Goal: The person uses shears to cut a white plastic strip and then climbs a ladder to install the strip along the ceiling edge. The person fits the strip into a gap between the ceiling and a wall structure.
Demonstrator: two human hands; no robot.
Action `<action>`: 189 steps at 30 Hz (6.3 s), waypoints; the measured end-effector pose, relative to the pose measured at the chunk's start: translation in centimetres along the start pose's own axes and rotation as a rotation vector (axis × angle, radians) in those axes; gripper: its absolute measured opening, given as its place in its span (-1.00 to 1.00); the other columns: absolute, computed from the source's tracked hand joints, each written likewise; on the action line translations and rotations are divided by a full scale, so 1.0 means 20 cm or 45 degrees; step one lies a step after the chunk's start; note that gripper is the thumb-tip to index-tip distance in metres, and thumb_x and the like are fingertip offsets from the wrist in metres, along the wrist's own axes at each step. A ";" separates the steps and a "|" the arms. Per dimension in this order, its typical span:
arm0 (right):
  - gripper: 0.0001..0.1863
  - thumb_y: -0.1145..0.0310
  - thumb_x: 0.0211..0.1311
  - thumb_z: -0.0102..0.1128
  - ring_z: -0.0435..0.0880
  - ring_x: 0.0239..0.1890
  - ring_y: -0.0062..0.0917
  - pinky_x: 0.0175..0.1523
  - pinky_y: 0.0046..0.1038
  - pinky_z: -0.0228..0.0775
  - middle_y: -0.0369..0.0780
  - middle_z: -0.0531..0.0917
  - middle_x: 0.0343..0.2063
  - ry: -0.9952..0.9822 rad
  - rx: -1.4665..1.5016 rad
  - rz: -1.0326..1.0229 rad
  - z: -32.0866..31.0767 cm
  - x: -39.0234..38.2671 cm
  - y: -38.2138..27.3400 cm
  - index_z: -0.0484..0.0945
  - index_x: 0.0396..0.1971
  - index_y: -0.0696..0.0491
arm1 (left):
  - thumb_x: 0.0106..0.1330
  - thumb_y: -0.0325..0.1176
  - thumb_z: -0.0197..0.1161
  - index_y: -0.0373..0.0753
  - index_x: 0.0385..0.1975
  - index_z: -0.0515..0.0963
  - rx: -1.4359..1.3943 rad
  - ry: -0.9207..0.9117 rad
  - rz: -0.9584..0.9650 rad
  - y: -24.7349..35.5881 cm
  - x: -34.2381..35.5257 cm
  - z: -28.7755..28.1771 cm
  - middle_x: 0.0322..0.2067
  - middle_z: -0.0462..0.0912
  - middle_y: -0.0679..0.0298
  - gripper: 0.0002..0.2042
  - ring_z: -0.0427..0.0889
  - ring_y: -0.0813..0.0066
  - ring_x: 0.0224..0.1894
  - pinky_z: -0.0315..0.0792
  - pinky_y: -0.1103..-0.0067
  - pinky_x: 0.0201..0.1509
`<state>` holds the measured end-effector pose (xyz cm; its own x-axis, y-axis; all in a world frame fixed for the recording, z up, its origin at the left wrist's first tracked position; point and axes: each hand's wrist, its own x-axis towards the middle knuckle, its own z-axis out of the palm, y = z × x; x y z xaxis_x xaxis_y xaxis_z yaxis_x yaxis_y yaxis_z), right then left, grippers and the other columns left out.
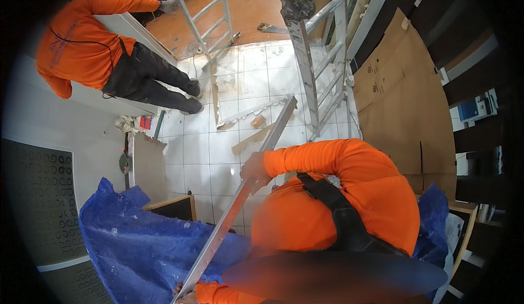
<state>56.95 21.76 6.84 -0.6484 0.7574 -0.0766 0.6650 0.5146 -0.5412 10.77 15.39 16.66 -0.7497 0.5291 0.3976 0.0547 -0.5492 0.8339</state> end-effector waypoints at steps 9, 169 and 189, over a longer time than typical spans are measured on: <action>-0.42 -0.25 -0.01 0.28 0.60 -0.35 -0.24 -0.25 -0.21 0.40 -0.19 0.56 -0.46 0.474 -0.073 0.062 0.24 -0.20 0.02 0.47 -0.46 0.03 | 0.46 -0.04 -0.03 -0.23 0.09 0.38 -0.111 -0.089 0.058 0.09 0.22 -0.06 -0.16 0.53 0.07 -0.59 0.52 0.40 -0.33 0.45 0.59 -0.37; -0.54 0.07 0.35 0.12 0.64 -0.35 -0.60 -0.16 -0.52 0.47 -0.22 0.67 -0.41 2.079 0.592 1.014 -1.01 -3.12 1.81 0.57 -0.06 0.21 | 0.43 0.06 0.01 -0.29 0.29 0.18 -0.818 -2.053 -0.405 0.22 -4.34 5.06 -0.20 0.56 0.10 -0.38 0.54 0.27 -0.17 0.44 0.43 -0.03; -0.49 0.04 0.40 0.06 0.67 -0.24 -0.53 -0.10 -0.46 0.52 -0.14 0.68 -0.19 2.025 0.910 0.912 -1.12 -3.37 2.06 0.51 0.06 0.21 | 0.43 0.13 -0.10 -0.44 0.32 0.11 -0.450 -1.934 -0.113 0.55 -4.79 5.57 0.23 0.31 -0.24 -0.27 0.27 -0.11 0.31 0.18 0.29 0.37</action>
<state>136.39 0.92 8.39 0.8245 0.5567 0.1009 0.0876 0.0506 -0.9949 156.66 30.65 30.38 0.6141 0.5801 0.5351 -0.2672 -0.4852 0.8326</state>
